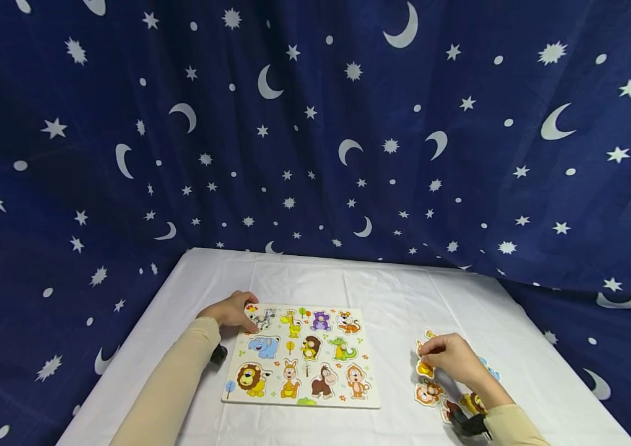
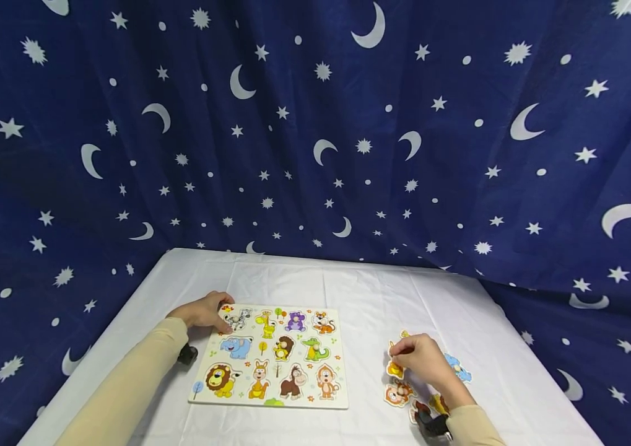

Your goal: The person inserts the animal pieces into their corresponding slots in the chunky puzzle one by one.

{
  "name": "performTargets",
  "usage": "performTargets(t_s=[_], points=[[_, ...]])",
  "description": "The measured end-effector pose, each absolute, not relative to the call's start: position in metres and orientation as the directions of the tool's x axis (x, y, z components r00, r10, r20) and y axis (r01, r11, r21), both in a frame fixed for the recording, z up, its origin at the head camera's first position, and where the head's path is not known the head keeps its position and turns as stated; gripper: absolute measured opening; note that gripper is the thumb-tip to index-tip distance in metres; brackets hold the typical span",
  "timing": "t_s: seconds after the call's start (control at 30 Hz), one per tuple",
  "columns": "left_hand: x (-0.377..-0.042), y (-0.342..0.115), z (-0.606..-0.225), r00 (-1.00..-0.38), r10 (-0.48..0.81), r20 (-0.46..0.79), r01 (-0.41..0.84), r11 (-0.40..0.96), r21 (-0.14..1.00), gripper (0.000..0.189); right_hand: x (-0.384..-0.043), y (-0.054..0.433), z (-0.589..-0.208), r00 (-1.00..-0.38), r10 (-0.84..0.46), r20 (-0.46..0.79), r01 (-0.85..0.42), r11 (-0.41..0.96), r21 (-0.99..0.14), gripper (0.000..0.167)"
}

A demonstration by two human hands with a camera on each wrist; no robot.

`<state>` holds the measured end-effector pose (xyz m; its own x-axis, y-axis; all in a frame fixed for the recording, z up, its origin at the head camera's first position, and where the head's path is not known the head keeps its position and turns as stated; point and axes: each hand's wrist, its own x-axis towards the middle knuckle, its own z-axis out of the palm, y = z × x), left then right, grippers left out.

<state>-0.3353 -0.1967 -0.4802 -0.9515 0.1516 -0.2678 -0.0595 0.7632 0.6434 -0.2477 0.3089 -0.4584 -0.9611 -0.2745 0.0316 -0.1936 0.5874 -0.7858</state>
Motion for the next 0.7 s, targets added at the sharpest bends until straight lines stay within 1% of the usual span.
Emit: performTargets(t_s=[0.17, 0.4, 0.7], points=[[-0.336, -0.196, -0.479, -0.952, 0.152, -0.267, -0.056, 0.767, 0.639, 0.069, -0.249, 0.293, -0.457, -0.945, -0.324, 0.029, -0.206, 0.527, -0.824, 0.013], [-0.334, -0.195, -0.477, -0.953, 0.143, -0.268, -0.061, 0.774, 0.630, 0.071, -0.250, 0.270, -0.454, -0.930, -0.368, -0.007, -0.193, 0.502, -0.843, 0.014], [-0.331, -0.194, -0.476, -0.954, 0.133, -0.271, -0.069, 0.778, 0.625, 0.068, -0.252, 0.246, -0.463, -0.911, -0.411, 0.023, -0.223, 0.446, -0.867, 0.013]])
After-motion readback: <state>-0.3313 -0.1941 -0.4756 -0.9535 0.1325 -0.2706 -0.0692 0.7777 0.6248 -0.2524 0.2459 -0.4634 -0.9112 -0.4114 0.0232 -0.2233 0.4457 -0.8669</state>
